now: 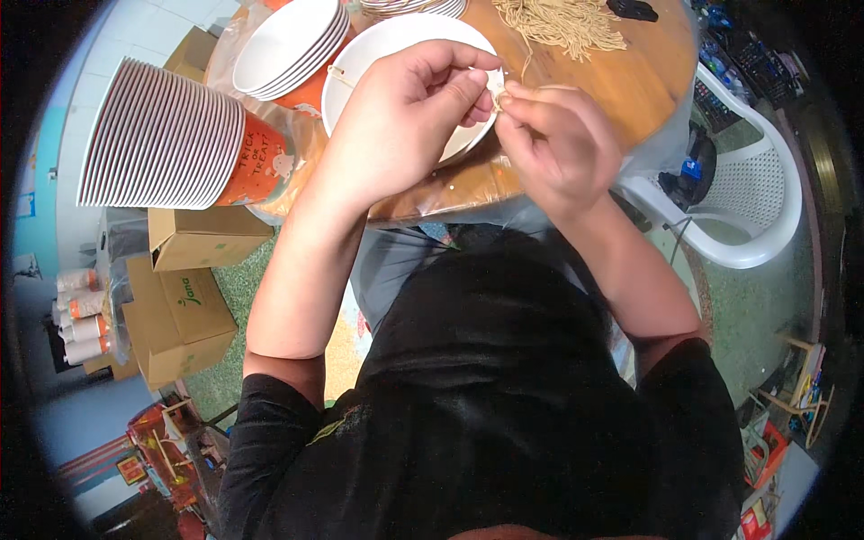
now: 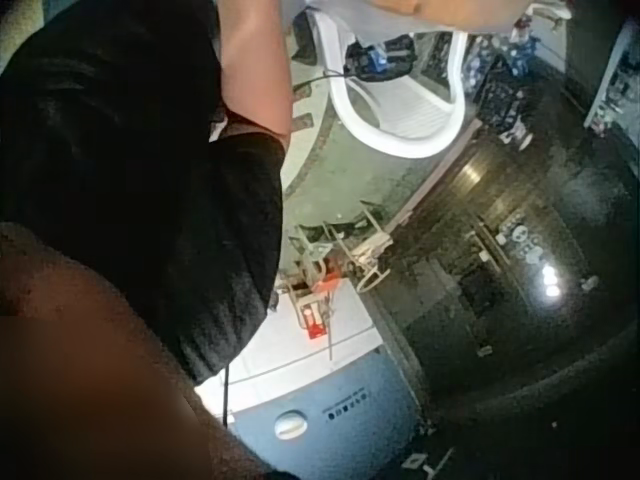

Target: The recorder is bundling stacks of paper bowls using rubber bands to secure them.

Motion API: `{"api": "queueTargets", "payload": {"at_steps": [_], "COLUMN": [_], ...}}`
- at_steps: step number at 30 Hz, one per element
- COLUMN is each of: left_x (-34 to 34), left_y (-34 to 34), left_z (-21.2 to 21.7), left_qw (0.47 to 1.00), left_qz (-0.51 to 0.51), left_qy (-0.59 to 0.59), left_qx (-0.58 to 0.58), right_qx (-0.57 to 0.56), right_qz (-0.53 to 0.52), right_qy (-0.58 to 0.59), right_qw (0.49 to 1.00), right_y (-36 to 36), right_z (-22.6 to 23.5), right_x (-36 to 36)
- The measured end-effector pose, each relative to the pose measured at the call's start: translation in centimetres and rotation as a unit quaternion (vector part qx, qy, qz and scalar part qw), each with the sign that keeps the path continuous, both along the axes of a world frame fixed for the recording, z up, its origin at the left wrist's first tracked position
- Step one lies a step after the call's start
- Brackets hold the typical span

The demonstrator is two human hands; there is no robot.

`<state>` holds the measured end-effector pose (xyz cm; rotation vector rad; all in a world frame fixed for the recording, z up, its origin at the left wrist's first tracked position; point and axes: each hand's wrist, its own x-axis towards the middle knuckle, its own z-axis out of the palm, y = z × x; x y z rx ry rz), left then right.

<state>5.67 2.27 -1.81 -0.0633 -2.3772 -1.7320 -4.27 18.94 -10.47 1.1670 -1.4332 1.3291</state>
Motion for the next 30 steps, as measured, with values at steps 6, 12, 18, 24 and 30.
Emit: {"api": "queueTargets", "payload": {"at_steps": [6,12,18,24,30], "left_x": [0.0,-0.3,-0.1,1.0,5.0], "left_y": [-0.3,-1.2,-2.1,-0.5,-0.3], "left_z": [0.4,0.4,-0.5,0.0,2.9], "left_qw": [0.998,0.994,0.983,0.922,0.964], "left_qz": [-0.014,-0.072,0.074,0.129,0.016], "left_qy": [-0.053,-0.065,-0.001,0.077,-0.042], "left_qx": [-0.024,0.046,-0.167,-0.356,-0.264], "right_qx": [-0.004,0.006,-0.005,-0.022,-0.154], "right_qz": [0.0,0.03,0.073,0.188,0.397], "right_qy": [0.047,0.029,-0.082,-0.279,-0.479], "right_qw": [0.999,0.999,0.994,0.941,0.768], "right_y": [-0.1,0.1,1.0,1.0,0.3], "right_z": [-0.2,-0.1,0.6,1.1,1.7], "right_x": [-0.4,0.0,2.2,5.5,6.1]}}
